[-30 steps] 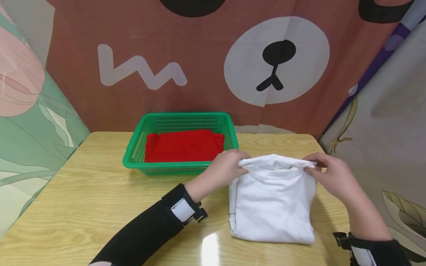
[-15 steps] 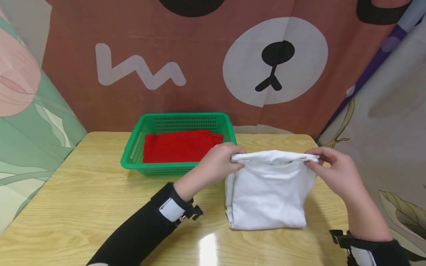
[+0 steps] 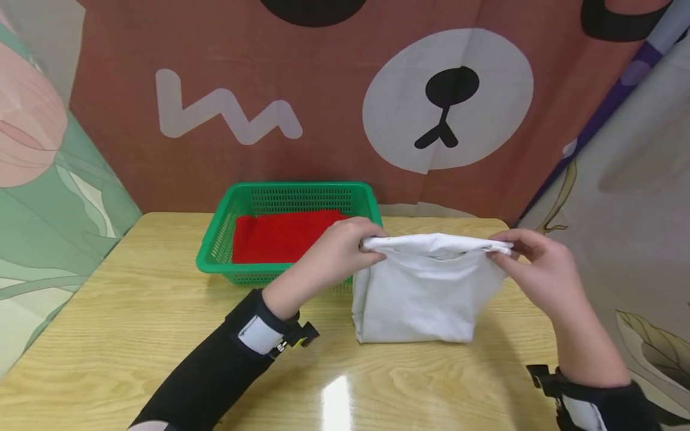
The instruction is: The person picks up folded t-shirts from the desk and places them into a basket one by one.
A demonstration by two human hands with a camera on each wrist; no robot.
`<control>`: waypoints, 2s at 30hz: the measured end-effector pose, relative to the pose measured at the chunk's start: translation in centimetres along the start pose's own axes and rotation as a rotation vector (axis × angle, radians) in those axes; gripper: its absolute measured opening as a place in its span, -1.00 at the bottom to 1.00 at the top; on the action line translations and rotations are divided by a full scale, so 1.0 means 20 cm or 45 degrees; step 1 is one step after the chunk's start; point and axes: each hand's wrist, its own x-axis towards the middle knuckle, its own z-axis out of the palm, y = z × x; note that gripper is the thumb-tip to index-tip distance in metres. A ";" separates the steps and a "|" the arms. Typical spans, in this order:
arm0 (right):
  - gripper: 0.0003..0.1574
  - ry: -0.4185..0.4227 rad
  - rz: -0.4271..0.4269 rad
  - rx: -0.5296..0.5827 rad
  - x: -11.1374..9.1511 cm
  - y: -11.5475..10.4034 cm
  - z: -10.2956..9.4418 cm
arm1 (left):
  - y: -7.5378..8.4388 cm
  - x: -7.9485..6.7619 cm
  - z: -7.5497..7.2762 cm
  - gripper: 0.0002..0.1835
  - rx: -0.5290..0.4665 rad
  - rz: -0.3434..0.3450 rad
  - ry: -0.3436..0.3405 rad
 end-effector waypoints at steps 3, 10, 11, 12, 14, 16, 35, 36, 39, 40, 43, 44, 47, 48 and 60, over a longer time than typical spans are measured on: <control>-0.79 -0.019 -0.012 0.001 0.00 -0.02 0.01 | -0.01 -0.01 -0.03 -0.68 -0.015 -0.011 -0.001; -0.79 -0.025 -0.022 -0.033 0.01 -0.08 0.03 | -0.04 -0.02 -0.10 -0.66 -0.015 -0.058 -0.003; -0.79 -0.023 -0.029 -0.042 0.01 -0.09 0.04 | -0.04 -0.02 -0.11 -0.66 -0.013 -0.066 0.000; -0.79 -0.021 -0.041 -0.043 0.01 -0.10 0.04 | -0.05 -0.02 -0.12 -0.65 -0.012 -0.074 0.003; -0.79 -0.013 -0.079 -0.039 0.02 -0.13 0.06 | -0.06 -0.03 -0.15 -0.66 -0.005 -0.083 0.018; -0.80 -0.004 -0.124 -0.021 0.04 -0.15 0.08 | -0.07 -0.04 -0.17 -0.67 0.002 -0.095 0.032; -0.78 -0.014 -0.266 0.009 0.23 -0.40 0.22 | -0.18 -0.10 -0.41 -0.68 0.061 -0.203 0.173; -0.77 -0.019 -0.271 0.013 0.24 -0.41 0.22 | -0.18 -0.10 -0.42 -0.68 0.060 -0.211 0.180; -0.77 -0.026 -0.288 0.021 0.27 -0.46 0.23 | -0.19 -0.11 -0.47 -0.68 0.048 -0.227 0.201; -0.77 -0.024 -0.288 0.028 0.28 -0.47 0.24 | -0.19 -0.11 -0.48 -0.66 0.047 -0.233 0.211; -0.77 -0.023 -0.289 0.050 0.31 -0.52 0.25 | -0.19 -0.12 -0.52 -0.64 0.044 -0.247 0.239; -0.76 -0.026 -0.292 0.068 0.32 -0.53 0.25 | -0.19 -0.13 -0.54 -0.64 0.044 -0.250 0.250; -0.73 -0.023 -0.316 0.085 0.34 -0.57 0.26 | -0.20 -0.14 -0.57 -0.64 0.046 -0.257 0.288; -0.73 -0.020 -0.326 0.083 0.34 -0.58 0.27 | -0.20 -0.15 -0.58 -0.65 0.042 -0.255 0.300; -0.75 -0.007 -0.391 0.190 0.39 -0.70 0.30 | -0.19 -0.19 -0.70 -0.69 0.031 -0.218 0.447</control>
